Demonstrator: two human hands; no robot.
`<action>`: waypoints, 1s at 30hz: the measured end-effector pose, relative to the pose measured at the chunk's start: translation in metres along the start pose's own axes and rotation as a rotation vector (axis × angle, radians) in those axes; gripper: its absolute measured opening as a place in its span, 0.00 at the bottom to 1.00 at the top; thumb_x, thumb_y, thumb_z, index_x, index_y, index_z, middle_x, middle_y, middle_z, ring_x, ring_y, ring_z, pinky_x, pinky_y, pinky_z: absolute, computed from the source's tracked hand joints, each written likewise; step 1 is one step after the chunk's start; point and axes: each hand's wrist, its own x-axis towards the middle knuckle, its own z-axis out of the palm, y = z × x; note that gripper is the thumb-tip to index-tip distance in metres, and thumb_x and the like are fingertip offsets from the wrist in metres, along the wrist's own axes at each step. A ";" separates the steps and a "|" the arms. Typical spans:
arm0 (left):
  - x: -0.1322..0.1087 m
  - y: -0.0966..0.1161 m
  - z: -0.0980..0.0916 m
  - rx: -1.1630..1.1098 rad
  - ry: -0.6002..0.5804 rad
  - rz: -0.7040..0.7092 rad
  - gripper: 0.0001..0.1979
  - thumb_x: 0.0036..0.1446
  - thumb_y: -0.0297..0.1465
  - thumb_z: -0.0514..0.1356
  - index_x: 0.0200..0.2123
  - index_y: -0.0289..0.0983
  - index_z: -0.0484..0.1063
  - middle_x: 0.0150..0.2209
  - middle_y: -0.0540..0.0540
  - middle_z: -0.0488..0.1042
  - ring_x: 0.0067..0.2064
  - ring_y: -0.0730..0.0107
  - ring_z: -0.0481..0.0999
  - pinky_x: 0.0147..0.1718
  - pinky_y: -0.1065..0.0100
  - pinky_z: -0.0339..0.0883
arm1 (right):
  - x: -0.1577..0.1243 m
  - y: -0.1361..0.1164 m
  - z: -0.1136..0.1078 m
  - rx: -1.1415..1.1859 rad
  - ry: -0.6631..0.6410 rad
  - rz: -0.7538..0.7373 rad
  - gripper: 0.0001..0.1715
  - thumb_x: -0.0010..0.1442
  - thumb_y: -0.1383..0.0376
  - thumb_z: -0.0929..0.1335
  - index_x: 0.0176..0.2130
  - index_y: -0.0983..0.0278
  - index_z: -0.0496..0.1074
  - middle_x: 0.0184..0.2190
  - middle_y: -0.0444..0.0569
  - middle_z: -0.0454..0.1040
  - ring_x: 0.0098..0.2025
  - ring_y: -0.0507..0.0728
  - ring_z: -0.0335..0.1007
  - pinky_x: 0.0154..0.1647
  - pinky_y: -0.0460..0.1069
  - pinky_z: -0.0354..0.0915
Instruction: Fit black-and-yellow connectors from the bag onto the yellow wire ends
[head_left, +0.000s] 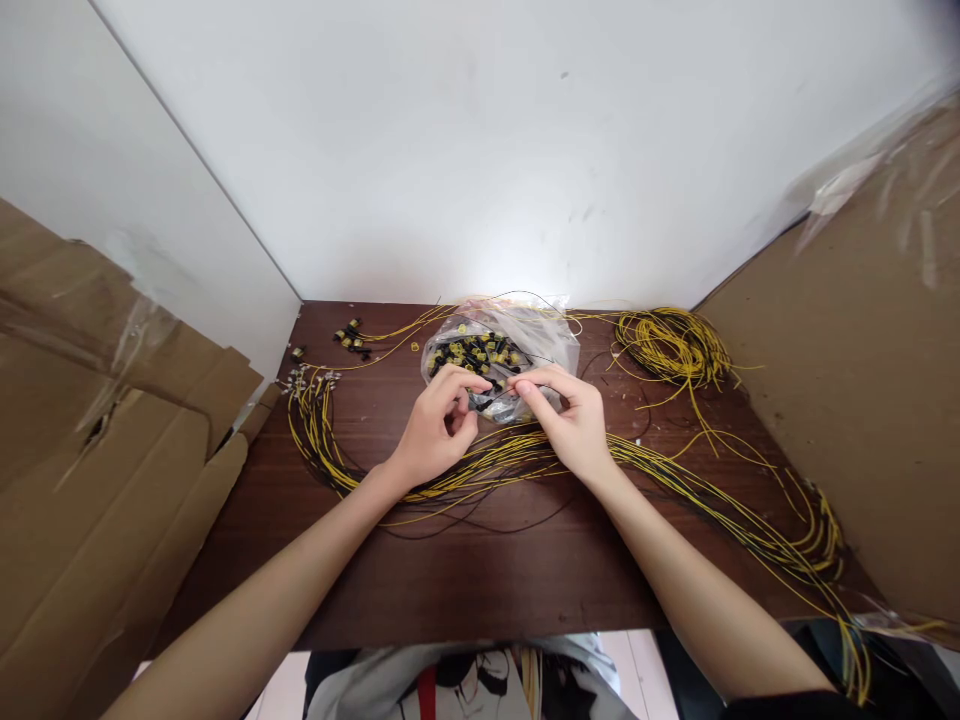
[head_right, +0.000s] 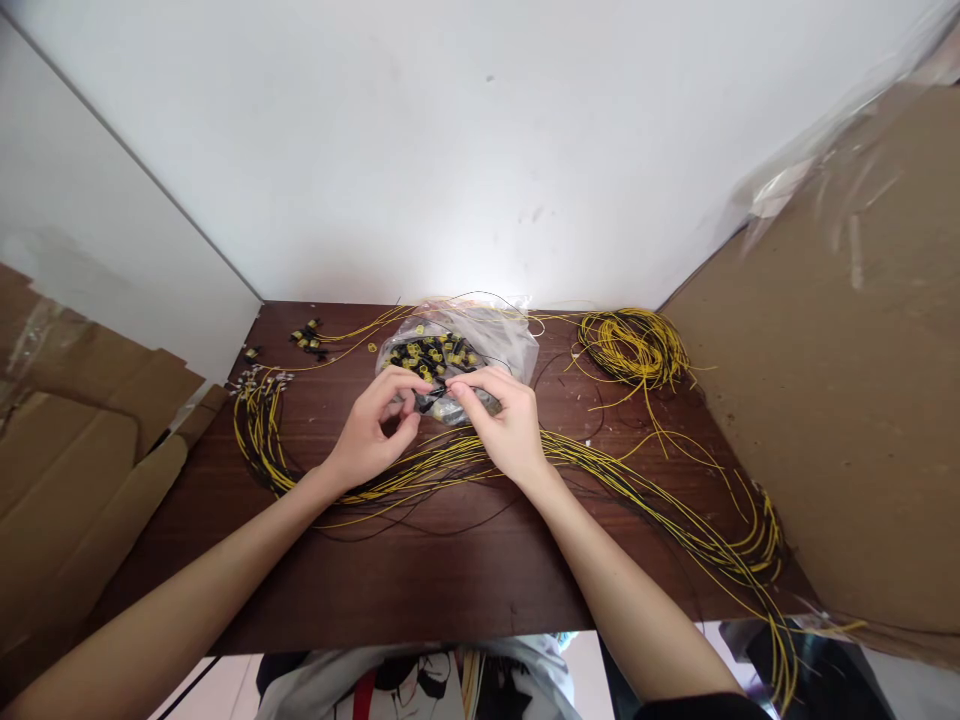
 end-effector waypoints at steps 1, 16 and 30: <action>0.000 0.000 0.000 -0.011 -0.011 -0.006 0.16 0.50 0.19 0.54 0.42 0.37 0.68 0.40 0.44 0.63 0.29 0.76 0.63 0.23 0.75 0.60 | 0.000 0.000 0.000 0.009 0.002 0.015 0.07 0.60 0.65 0.66 0.33 0.62 0.75 0.32 0.47 0.77 0.37 0.55 0.72 0.42 0.51 0.66; 0.003 -0.001 0.000 -0.580 0.049 -0.334 0.08 0.50 0.28 0.62 0.35 0.34 0.72 0.28 0.49 0.70 0.21 0.81 0.63 0.20 0.74 0.58 | -0.001 0.003 0.001 -0.034 -0.009 0.026 0.08 0.60 0.63 0.66 0.33 0.62 0.75 0.32 0.47 0.77 0.37 0.56 0.72 0.42 0.52 0.66; 0.016 -0.002 -0.009 -1.093 0.216 -0.647 0.03 0.45 0.25 0.60 0.27 0.33 0.70 0.21 0.51 0.63 0.24 0.79 0.62 0.23 0.75 0.57 | -0.003 0.003 0.000 -0.216 -0.033 -0.082 0.09 0.61 0.65 0.64 0.33 0.62 0.74 0.31 0.47 0.76 0.35 0.56 0.70 0.39 0.52 0.66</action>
